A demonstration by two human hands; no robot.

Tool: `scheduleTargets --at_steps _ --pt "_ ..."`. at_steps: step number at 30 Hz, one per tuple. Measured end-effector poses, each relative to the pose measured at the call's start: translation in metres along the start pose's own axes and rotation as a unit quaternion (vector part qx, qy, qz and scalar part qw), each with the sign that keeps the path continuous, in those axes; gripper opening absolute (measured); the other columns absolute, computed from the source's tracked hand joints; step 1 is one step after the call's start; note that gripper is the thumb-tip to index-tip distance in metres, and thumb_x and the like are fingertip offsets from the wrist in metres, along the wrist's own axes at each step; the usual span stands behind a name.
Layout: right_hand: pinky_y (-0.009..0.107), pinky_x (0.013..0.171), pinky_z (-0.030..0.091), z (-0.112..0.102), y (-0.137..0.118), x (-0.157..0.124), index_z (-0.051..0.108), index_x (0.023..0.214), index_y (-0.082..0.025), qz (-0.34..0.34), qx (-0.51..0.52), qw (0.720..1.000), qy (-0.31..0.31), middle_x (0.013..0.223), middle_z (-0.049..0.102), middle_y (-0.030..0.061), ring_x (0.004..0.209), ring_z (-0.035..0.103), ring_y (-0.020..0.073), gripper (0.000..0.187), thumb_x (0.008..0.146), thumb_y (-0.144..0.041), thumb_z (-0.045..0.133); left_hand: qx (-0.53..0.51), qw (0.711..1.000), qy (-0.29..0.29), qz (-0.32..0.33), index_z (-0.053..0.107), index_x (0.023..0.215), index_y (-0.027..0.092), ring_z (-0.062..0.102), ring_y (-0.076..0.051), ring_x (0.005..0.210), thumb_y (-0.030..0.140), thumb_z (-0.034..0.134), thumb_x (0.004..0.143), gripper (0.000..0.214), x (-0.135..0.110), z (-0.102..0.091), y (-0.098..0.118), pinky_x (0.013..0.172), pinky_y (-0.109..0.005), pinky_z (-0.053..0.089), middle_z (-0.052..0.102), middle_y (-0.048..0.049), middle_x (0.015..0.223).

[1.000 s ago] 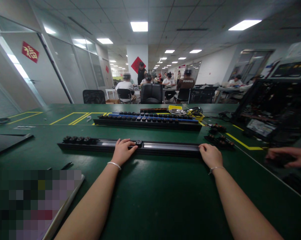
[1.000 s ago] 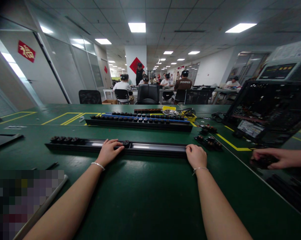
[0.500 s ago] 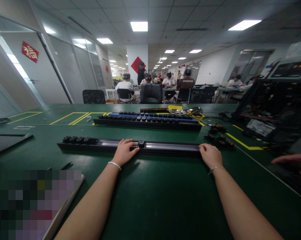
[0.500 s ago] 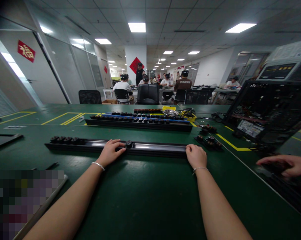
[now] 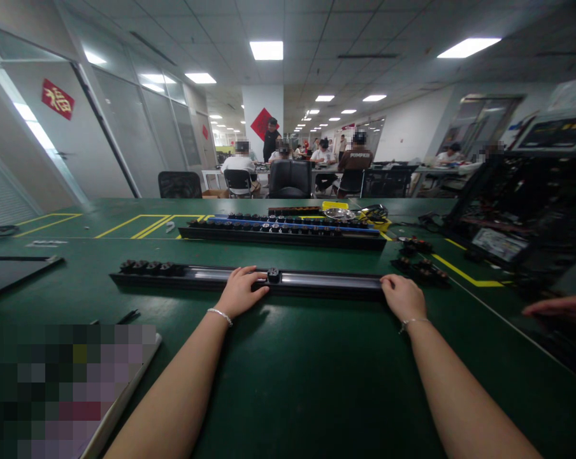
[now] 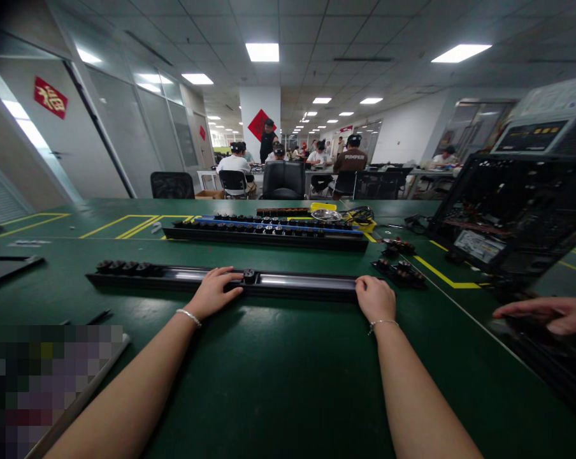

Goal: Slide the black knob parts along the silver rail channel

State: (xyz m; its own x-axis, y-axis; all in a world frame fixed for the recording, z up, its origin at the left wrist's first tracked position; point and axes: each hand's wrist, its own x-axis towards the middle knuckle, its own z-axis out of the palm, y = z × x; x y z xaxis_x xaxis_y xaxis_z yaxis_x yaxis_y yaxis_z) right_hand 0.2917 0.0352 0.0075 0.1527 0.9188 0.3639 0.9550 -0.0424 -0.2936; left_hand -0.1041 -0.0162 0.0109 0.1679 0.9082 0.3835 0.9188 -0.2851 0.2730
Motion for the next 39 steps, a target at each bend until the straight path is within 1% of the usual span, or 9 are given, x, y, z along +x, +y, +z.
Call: scheduleTargets --at_steps 10,15,22,31,39 --pt "0.034 0.075 0.04 -0.002 -0.001 0.0 0.068 0.09 -0.021 -0.001 0.002 1.0 -0.011 0.096 0.067 0.0076 0.089 0.057 0.0224 0.038 0.083 -0.032 0.033 0.002 1.0 -0.012 0.01 0.062 0.113 0.027 0.044 -0.024 0.124 0.044 0.053 0.08 0.037 0.0 0.0 0.003 0.108 -0.047 0.027 0.063 -0.0052 0.118" --pt "0.034 0.074 0.04 -0.002 -0.001 -0.001 0.069 0.089 -0.02 -0.009 0.002 1.0 -0.002 0.095 0.068 0.0084 0.088 0.057 0.0225 0.038 0.083 -0.032 0.033 0.003 0.999 -0.028 0.016 0.061 0.114 0.026 0.047 -0.022 0.122 0.043 0.054 0.08 0.038 0.001 -0.001 0.005 0.108 -0.046 0.027 0.063 -0.005 0.119" --pt "0.033 0.073 0.04 0.001 0.001 0.0 0.069 0.088 -0.02 -0.016 0.001 1.0 0.011 0.093 0.068 0.0084 0.086 0.057 0.0225 0.037 0.083 -0.031 0.034 0.001 0.999 -0.028 0.03 0.06 0.115 0.027 0.052 -0.021 0.116 0.044 0.054 0.08 0.039 0.001 0.0 0.006 0.107 -0.044 0.027 0.064 -0.0031 0.118" --pt "0.032 0.072 0.039 0.001 0.0 0.0 0.069 0.087 -0.02 -0.017 0.0 1.0 0.016 0.091 0.068 0.0081 0.085 0.057 0.0216 0.037 0.083 -0.031 0.035 0.005 0.999 -0.024 0.041 0.06 0.115 0.025 0.055 -0.022 0.111 0.042 0.052 0.081 0.038 0.001 0.0 0.011 0.105 -0.043 0.03 0.064 -0.0031 0.117" --pt "0.033 0.073 0.04 0.0 -0.001 0.0 0.069 0.087 -0.021 -0.016 -0.001 1.0 0.01 0.093 0.068 0.0078 0.087 0.057 0.0227 0.037 0.083 -0.031 0.034 0.002 0.998 -0.041 0.056 0.057 0.119 0.025 0.056 -0.022 0.109 0.042 0.051 0.082 0.041 0.001 0.001 0.017 0.101 -0.04 0.033 0.064 -0.003 0.119"
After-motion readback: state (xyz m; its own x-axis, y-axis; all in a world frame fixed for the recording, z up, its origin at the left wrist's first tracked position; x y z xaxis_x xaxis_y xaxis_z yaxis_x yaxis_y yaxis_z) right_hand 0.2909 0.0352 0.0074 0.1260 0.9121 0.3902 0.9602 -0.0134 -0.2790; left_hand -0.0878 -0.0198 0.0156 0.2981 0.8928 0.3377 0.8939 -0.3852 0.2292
